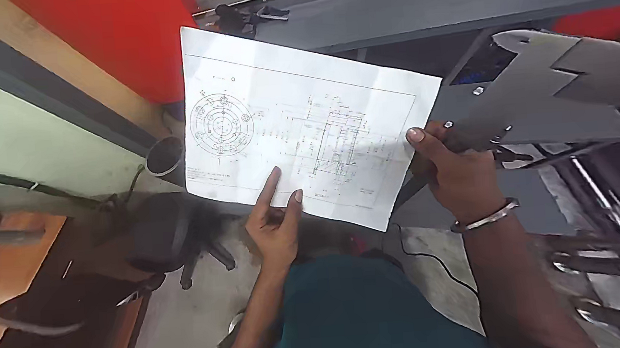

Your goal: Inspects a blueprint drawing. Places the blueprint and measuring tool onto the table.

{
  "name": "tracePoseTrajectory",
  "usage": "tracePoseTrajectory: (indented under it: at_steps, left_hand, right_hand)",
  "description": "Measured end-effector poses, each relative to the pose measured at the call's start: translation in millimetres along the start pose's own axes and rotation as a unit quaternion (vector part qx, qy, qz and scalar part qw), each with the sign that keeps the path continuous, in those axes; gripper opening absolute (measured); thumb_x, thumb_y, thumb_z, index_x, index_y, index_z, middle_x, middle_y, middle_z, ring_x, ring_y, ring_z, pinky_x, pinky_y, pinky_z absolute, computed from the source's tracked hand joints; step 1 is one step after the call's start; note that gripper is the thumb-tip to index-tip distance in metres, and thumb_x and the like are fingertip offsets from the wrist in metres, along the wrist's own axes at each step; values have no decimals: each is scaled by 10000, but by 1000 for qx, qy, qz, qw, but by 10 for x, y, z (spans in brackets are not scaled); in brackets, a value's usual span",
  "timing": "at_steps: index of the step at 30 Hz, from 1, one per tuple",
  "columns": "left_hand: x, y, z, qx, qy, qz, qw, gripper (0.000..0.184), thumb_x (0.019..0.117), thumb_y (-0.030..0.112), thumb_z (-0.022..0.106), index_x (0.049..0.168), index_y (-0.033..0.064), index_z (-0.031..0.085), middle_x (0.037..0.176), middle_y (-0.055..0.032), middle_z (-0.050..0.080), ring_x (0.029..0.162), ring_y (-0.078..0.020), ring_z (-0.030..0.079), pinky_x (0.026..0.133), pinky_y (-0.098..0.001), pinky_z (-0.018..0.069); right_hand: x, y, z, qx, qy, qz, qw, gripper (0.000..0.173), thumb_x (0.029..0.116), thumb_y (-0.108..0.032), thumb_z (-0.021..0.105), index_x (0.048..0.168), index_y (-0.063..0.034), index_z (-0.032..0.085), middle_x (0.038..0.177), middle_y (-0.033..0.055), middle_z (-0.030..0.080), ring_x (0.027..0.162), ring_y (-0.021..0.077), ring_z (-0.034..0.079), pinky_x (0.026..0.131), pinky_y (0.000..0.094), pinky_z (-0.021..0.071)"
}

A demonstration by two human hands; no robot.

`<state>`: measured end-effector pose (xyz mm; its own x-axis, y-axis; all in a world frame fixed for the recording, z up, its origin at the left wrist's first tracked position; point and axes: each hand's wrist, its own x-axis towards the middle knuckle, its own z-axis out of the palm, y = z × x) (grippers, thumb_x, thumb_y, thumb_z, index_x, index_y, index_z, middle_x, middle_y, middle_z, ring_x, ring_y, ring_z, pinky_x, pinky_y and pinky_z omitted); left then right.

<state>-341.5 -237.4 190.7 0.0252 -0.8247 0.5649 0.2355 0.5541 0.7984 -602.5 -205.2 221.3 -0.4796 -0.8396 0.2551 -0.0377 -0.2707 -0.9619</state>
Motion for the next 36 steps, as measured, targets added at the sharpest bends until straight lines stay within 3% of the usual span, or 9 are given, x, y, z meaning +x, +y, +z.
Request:
tracePoseTrajectory:
  at_steps: [3, 5, 8, 17, 22, 26, 30, 36]
  left_hand:
    - [108, -17, -136, -24, -36, 4, 999, 511, 892, -64, 715, 1387, -15, 596, 1354, -53, 674, 964, -91, 737, 795, -252, 633]
    - [204, 0, -275, -24, -56, 4, 998, 516, 891, -63, 717, 1390, -12, 596, 1353, -48, 673, 931, -75, 735, 766, -236, 631]
    - [394, 19, -442, -32, -62, 8, 998, 514, 894, -44, 724, 1391, 0, 601, 1356, -29, 675, 896, -57, 736, 740, -219, 628]
    - [638, -78, -739, -72, -82, 6, 994, 520, 911, -23, 719, 1412, 27, 589, 1379, -19, 661, 978, -71, 733, 804, -228, 628]
    - [682, -192, -724, -99, -81, 4, 992, 532, 912, -27, 719, 1422, 35, 582, 1398, -25, 649, 1067, -105, 722, 874, -261, 624]
    - [719, -278, -647, -76, -76, 9, 994, 525, 901, 1, 743, 1405, 48, 603, 1380, -3, 662, 1040, -82, 726, 848, -242, 628]
    - [730, -348, -565, -72, -83, 17, 994, 530, 896, 15, 756, 1403, 83, 617, 1370, 9, 669, 1103, -100, 710, 908, -262, 618]
    - [740, -411, -528, -73, -92, 16, 993, 529, 885, -4, 759, 1386, 107, 631, 1356, 5, 675, 1100, -112, 711, 905, -269, 619]
  right_hand:
    - [-54, -39, 84, 4, 15, -29, 999, 126, 929, -253, 736, 862, -264, 631, 659, -123, 577, 509, -1, 506, 494, 169, 472]
    - [-128, -67, 210, 6, 23, -39, 999, 121, 940, -258, 734, 869, -268, 637, 656, -127, 581, 508, -4, 509, 501, 165, 482]
    - [-134, -135, 432, 3, 29, -56, 998, 136, 946, -260, 727, 848, -267, 633, 623, -126, 557, 488, -4, 499, 490, 163, 477]
    - [-46, -229, 786, -34, 32, -75, 996, 179, 958, -282, 710, 819, -257, 600, 606, -113, 517, 472, 5, 470, 466, 166, 449]
    - [77, -275, 817, -55, 31, -87, 994, 178, 955, -294, 718, 823, -258, 604, 623, -114, 529, 480, 6, 476, 474, 165, 454]
    - [193, -304, 765, -73, 37, -99, 992, 145, 950, -298, 723, 846, -261, 629, 643, -122, 558, 493, -7, 492, 479, 151, 459]
    - [284, -341, 712, -82, 41, -103, 990, 133, 956, -277, 712, 852, -252, 633, 658, -117, 574, 513, -3, 513, 499, 155, 478]
    - [417, -367, 698, -66, 34, -107, 991, 113, 954, -285, 724, 875, -253, 651, 697, -112, 618, 556, 1, 568, 537, 165, 520]
